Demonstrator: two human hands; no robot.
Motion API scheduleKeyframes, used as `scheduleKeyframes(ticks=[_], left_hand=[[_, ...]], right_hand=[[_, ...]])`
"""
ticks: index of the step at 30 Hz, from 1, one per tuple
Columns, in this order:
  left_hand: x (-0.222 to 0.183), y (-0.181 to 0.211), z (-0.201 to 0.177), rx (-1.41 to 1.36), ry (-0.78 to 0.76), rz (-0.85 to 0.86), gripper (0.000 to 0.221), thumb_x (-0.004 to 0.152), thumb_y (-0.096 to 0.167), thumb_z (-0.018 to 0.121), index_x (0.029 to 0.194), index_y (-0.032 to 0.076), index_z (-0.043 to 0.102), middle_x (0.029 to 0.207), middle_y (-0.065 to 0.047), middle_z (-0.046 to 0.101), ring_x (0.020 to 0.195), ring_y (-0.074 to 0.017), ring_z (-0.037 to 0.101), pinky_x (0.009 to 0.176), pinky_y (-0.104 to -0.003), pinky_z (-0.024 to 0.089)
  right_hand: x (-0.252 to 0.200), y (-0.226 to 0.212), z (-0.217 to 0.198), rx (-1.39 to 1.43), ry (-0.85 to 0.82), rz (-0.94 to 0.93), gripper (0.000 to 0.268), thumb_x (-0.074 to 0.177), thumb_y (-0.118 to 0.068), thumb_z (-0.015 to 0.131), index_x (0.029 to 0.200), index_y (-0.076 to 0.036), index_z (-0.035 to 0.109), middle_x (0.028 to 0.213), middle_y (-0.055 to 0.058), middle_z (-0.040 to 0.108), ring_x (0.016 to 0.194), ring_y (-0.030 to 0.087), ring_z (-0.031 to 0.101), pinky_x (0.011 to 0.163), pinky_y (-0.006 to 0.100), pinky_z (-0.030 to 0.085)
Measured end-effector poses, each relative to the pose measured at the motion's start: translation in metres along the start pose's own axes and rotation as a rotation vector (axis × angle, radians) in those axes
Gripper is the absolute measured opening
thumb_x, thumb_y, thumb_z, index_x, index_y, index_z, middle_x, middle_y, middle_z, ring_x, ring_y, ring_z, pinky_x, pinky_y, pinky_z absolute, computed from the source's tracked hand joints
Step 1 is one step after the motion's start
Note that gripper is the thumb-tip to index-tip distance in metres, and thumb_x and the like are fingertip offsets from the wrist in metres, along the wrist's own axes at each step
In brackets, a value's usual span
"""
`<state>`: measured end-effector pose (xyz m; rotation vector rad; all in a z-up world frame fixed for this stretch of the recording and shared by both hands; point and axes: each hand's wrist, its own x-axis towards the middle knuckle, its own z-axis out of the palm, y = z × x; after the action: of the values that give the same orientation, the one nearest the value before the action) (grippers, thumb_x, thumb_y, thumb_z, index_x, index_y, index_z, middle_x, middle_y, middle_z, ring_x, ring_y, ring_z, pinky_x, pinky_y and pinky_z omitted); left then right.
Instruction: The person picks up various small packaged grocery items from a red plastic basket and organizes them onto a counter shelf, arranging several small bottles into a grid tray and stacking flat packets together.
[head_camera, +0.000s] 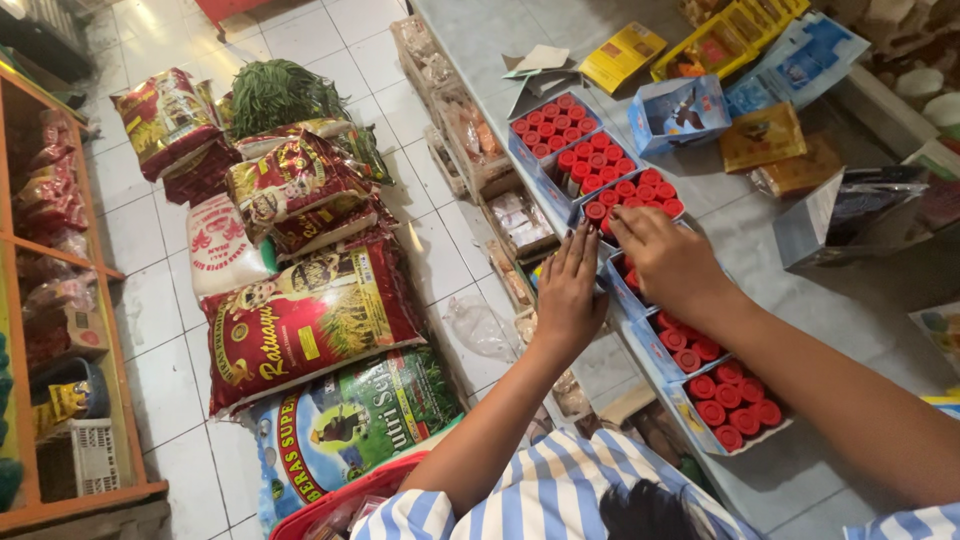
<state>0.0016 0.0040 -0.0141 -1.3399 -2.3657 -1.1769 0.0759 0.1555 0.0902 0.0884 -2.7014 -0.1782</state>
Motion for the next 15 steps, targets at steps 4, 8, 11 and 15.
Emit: scheduleKeyframes(ticks=[4,8,11,15], left_hand=[[0.002,0.000,0.003,-0.052,0.013,-0.001,0.094,0.073,0.010,0.074,0.158,0.002,0.034,0.164,-0.019,0.037,0.152,-0.0374,0.036,0.120,-0.056,0.031],[-0.001,0.001,0.008,-0.072,0.020,-0.016,0.097,0.072,0.008,0.075,0.159,0.002,0.032,0.165,-0.020,0.035,0.152,-0.0374,0.035,0.122,-0.056,0.029],[0.000,0.004,0.007,-0.109,-0.023,-0.048,0.101,0.069,0.008,0.075,0.159,0.002,0.028,0.164,-0.022,0.034,0.152,-0.0393,0.032,0.120,-0.058,0.027],[-0.006,0.007,0.002,-0.224,0.011,-0.050,0.101,0.073,0.007,0.074,0.162,0.006,0.025,0.164,-0.022,0.036,0.152,-0.0395,0.033,0.122,-0.055,0.026]], right_hand=[[-0.004,-0.010,0.011,-0.125,0.054,-0.110,0.038,0.081,-0.011,0.065,0.115,0.005,0.069,0.130,0.017,0.066,0.121,0.029,0.063,0.091,0.037,0.056],[0.007,-0.009,0.012,-0.109,-0.128,-0.114,0.036,0.081,-0.010,0.062,0.111,0.007,0.070,0.117,0.014,0.068,0.109,0.028,0.063,0.084,0.037,0.056],[0.015,-0.007,0.014,-0.135,-0.285,-0.092,0.032,0.083,-0.010,0.063,0.111,0.004,0.070,0.113,0.013,0.067,0.109,0.027,0.063,0.087,0.037,0.055],[0.020,0.016,0.011,0.028,-0.270,-0.076,0.042,0.075,-0.018,0.068,0.116,-0.014,0.076,0.126,0.012,0.068,0.118,0.030,0.061,0.096,0.046,0.048]])
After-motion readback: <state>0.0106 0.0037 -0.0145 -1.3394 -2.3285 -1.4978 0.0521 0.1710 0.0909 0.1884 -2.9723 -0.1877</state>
